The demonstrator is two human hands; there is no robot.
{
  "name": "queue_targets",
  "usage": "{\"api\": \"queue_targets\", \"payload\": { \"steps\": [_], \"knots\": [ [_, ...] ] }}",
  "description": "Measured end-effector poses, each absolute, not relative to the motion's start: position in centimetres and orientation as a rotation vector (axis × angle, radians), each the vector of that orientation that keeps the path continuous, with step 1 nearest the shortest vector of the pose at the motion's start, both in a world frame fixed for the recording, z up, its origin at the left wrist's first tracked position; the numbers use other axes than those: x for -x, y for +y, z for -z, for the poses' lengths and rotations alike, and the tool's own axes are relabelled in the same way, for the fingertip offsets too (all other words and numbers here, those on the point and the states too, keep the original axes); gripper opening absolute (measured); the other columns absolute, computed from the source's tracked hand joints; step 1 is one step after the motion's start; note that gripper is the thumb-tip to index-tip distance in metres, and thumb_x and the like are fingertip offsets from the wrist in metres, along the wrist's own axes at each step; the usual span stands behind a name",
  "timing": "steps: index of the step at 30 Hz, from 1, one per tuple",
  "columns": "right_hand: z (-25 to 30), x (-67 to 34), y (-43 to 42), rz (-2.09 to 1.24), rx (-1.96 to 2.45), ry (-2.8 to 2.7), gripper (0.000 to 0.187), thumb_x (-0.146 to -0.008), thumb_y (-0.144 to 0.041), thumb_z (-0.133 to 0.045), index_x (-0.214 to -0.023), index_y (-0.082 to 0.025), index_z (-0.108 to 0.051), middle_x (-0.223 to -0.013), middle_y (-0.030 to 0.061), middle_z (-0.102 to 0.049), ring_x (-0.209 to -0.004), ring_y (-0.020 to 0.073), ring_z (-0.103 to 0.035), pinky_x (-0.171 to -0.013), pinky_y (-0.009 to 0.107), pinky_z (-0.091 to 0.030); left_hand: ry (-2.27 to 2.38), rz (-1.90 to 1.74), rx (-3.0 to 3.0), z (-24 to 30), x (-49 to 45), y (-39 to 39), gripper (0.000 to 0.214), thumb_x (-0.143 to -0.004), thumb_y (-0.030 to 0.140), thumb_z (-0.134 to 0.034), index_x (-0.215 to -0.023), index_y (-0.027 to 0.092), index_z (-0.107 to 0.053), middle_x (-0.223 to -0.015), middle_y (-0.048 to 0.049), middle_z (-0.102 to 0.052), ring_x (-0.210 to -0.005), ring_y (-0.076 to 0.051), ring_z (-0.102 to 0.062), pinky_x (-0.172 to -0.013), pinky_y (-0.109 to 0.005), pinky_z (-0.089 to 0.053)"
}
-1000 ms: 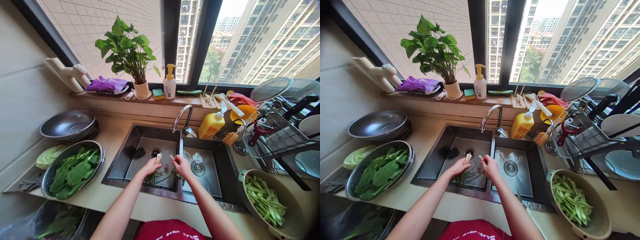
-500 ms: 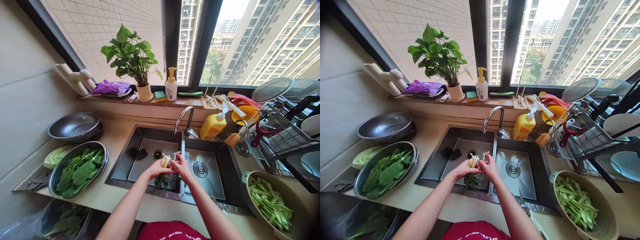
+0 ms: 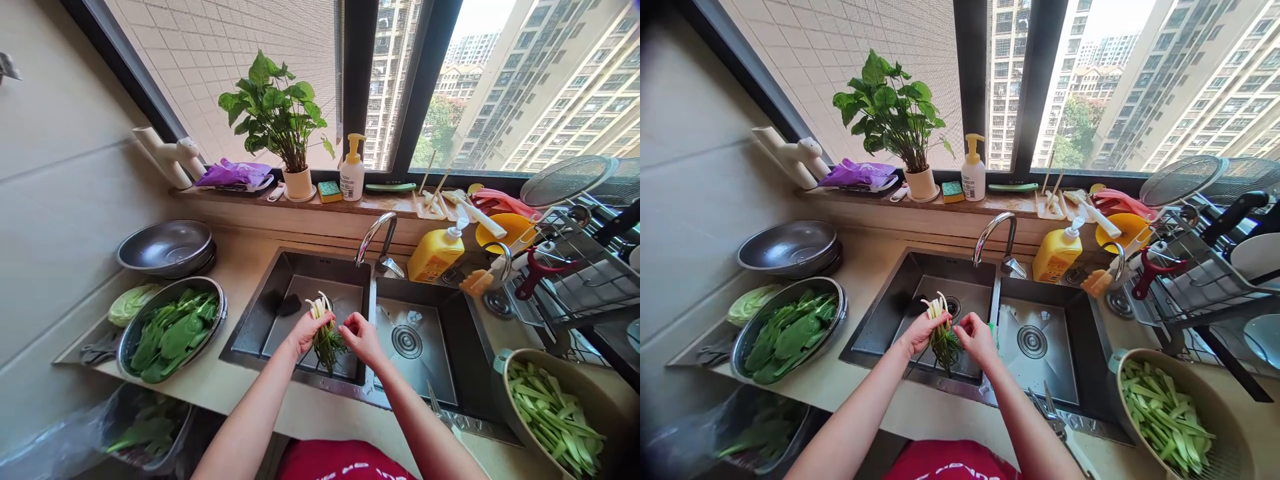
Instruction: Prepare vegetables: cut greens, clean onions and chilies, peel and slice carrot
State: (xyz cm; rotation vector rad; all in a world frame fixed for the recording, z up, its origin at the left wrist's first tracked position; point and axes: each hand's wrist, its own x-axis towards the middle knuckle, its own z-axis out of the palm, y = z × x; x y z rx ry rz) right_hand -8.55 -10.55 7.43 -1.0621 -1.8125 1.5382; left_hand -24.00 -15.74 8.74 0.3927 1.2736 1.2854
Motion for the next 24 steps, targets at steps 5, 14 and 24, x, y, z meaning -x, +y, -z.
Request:
{"api": "queue_targets", "payload": {
  "steps": [5,14,24],
  "knots": [
    [-8.4,9.0,-10.9,-1.370,1.017,-2.032,0.012,-0.074,-0.032,-0.055,-0.072,-0.020,-0.054,-0.058,-0.0042,-0.053,-0.052,0.0099,-0.043,-0.051,0.021,-0.033,1.229,-1.247,-0.439,-8.5,23.4,-15.6,0.038,-0.052,0.031,-0.080,-0.079,0.013,-0.060,-0.066,0.0022,-0.058,-0.059,-0.008,-0.053,-0.058,-0.021,-0.039],
    [-9.1,7.9,-10.5,-1.363,1.010,-1.975,0.015,-0.076,-0.032,-0.049,-0.066,-0.020,-0.050,-0.055,-0.0047,-0.047,-0.050,0.0096,-0.040,-0.048,0.021,-0.031,1.257,-1.059,-0.570,-9.7,23.6,-16.2,0.034,-0.053,0.031,-0.079,-0.074,0.012,-0.060,-0.063,0.0038,-0.054,-0.055,-0.006,-0.047,-0.055,-0.020,-0.035],
    [-8.8,7.3,-8.4,-1.886,1.151,-0.952,0.026,-0.064,-0.036,-0.060,-0.066,-0.022,-0.038,-0.085,0.0052,-0.066,-0.058,0.0130,-0.060,-0.052,0.026,-0.048,1.210,-0.802,-0.865,-11.2,23.7,-17.1,0.028,-0.061,0.036,-0.072,-0.070,0.012,-0.059,-0.059,0.0033,-0.051,-0.054,-0.007,-0.043,-0.056,-0.022,-0.033]
  ]
}}
